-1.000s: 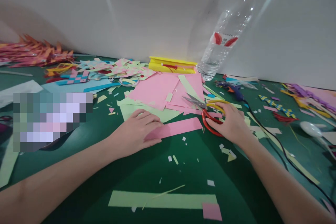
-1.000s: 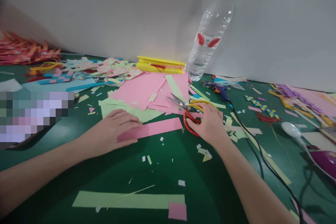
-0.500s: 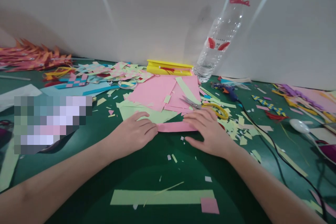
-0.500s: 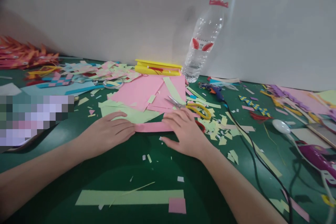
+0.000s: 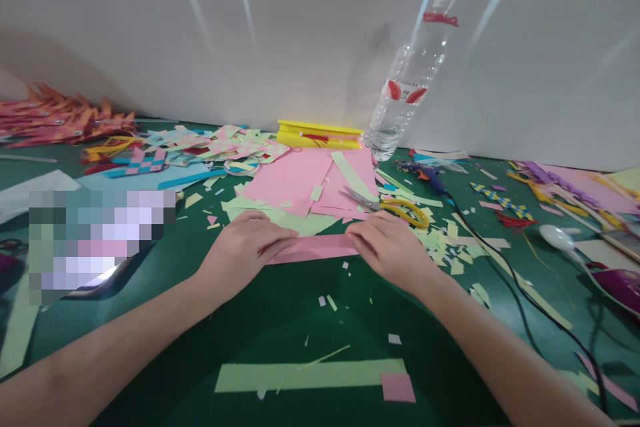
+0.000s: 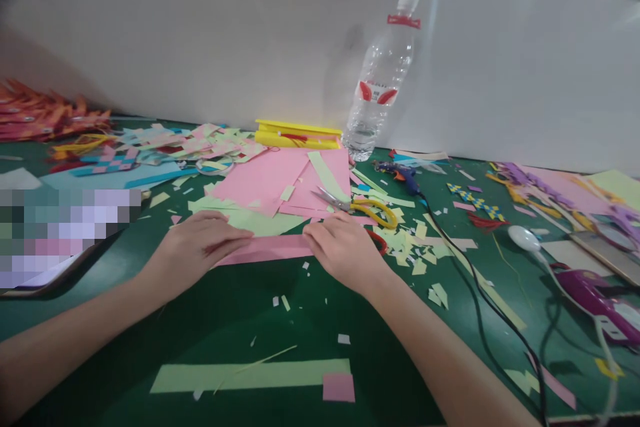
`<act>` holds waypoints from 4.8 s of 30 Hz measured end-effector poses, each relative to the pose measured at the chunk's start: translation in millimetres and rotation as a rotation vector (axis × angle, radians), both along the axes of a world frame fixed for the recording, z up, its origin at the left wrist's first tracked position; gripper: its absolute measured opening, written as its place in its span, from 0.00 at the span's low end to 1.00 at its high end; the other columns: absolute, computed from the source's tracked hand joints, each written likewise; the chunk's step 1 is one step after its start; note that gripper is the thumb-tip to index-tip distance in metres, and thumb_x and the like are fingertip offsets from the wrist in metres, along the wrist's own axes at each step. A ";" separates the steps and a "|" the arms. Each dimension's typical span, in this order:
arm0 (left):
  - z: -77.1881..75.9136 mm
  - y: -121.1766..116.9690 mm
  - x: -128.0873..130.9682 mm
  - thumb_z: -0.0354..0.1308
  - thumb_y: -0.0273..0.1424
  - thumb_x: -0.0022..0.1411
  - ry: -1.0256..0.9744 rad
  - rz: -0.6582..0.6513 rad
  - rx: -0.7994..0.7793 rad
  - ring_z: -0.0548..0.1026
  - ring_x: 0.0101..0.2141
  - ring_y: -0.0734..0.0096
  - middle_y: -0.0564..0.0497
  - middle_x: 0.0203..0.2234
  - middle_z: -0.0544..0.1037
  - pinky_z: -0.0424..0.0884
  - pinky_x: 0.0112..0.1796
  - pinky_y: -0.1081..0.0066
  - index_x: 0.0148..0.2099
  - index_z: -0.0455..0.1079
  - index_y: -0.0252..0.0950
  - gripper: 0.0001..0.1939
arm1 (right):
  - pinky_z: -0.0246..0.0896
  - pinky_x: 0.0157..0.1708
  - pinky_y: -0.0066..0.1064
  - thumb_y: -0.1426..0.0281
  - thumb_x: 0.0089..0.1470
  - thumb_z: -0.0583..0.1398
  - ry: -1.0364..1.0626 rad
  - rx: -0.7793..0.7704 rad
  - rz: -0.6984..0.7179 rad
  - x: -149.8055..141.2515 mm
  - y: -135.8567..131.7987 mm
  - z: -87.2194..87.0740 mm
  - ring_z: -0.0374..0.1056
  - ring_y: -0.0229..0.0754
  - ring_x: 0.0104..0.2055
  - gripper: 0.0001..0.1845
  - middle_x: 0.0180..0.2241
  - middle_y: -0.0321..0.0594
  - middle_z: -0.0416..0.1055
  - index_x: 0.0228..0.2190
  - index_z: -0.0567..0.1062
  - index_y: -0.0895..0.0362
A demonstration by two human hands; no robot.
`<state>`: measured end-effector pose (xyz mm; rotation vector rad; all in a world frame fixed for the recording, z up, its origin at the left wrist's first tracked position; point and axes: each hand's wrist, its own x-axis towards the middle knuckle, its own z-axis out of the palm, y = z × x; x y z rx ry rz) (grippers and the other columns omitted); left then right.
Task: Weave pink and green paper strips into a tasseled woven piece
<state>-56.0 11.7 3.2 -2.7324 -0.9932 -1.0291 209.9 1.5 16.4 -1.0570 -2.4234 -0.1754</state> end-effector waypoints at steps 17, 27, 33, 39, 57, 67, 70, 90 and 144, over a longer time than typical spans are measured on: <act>-15.4 21.3 -9.6 0.46 0.33 0.69 0.160 -0.012 -0.232 0.75 0.36 0.69 0.54 0.33 0.80 0.59 0.49 0.61 0.38 0.73 0.39 0.14 | 0.57 0.47 0.43 0.71 0.57 0.60 0.154 -0.293 0.072 14.1 21.1 -28.8 0.68 0.44 0.42 0.08 0.37 0.39 0.77 0.40 0.75 0.54; -10.1 25.7 -15.6 0.43 0.26 0.71 0.323 -0.202 0.063 0.73 0.36 0.73 0.55 0.32 0.77 0.49 0.58 0.61 0.37 0.72 0.38 0.16 | 0.57 0.42 0.38 0.71 0.60 0.57 0.086 -0.173 0.223 16.9 22.4 -25.0 0.68 0.41 0.39 0.09 0.32 0.39 0.75 0.33 0.78 0.55; -3.5 28.4 -15.6 0.41 0.21 0.70 0.410 -0.256 0.208 0.72 0.36 0.72 0.53 0.32 0.76 0.55 0.56 0.61 0.35 0.70 0.36 0.17 | 0.56 0.43 0.38 0.72 0.59 0.57 0.002 -0.116 0.235 16.8 21.5 -22.5 0.66 0.42 0.39 0.08 0.33 0.38 0.75 0.31 0.77 0.54; 1.6 27.4 -12.8 0.40 0.21 0.70 0.493 -0.285 0.321 0.71 0.36 0.71 0.52 0.33 0.76 0.61 0.51 0.65 0.34 0.70 0.36 0.18 | 0.56 0.44 0.37 0.71 0.60 0.57 -0.074 -0.099 0.259 17.8 21.9 -21.9 0.65 0.41 0.41 0.09 0.35 0.39 0.75 0.31 0.77 0.54; 6.3 20.5 -12.3 0.39 0.19 0.69 0.587 -0.331 0.324 0.70 0.36 0.69 0.50 0.32 0.75 0.66 0.46 0.66 0.37 0.71 0.36 0.19 | 0.56 0.41 0.35 0.72 0.59 0.58 -0.069 -0.110 0.262 16.3 20.0 -21.5 0.67 0.41 0.39 0.07 0.34 0.38 0.75 0.30 0.76 0.55; 7.5 21.7 -9.0 0.40 0.20 0.69 0.588 -0.332 0.321 0.69 0.34 0.68 0.49 0.30 0.75 0.65 0.45 0.66 0.36 0.71 0.35 0.19 | 0.57 0.41 0.36 0.71 0.60 0.57 -0.086 -0.103 0.263 15.3 20.3 -20.4 0.67 0.40 0.38 0.10 0.34 0.37 0.76 0.29 0.76 0.55; 7.7 21.7 -9.5 0.40 0.19 0.69 0.592 -0.336 0.323 0.69 0.34 0.68 0.48 0.30 0.75 0.65 0.45 0.66 0.36 0.72 0.34 0.19 | 0.57 0.41 0.36 0.71 0.60 0.57 -0.096 -0.108 0.262 15.1 20.4 -20.1 0.67 0.39 0.37 0.10 0.34 0.37 0.76 0.29 0.76 0.55; 4.9 24.0 -13.2 0.40 0.21 0.69 0.523 -0.351 0.215 0.69 0.34 0.68 0.48 0.30 0.73 0.66 0.43 0.67 0.37 0.72 0.36 0.18 | 0.57 0.41 0.37 0.72 0.62 0.54 -0.199 -0.043 0.287 12.8 18.9 -16.4 0.68 0.41 0.39 0.13 0.35 0.37 0.77 0.30 0.77 0.55; -0.8 41.0 -41.9 0.52 0.27 0.63 0.288 -0.315 -0.155 0.68 0.35 0.66 0.53 0.20 0.70 0.64 0.40 0.66 0.22 0.64 0.37 0.16 | 0.57 0.38 0.37 0.75 0.52 0.57 0.091 -0.192 0.189 30.8 22.1 -11.2 0.62 0.39 0.32 0.11 0.27 0.37 0.69 0.20 0.71 0.55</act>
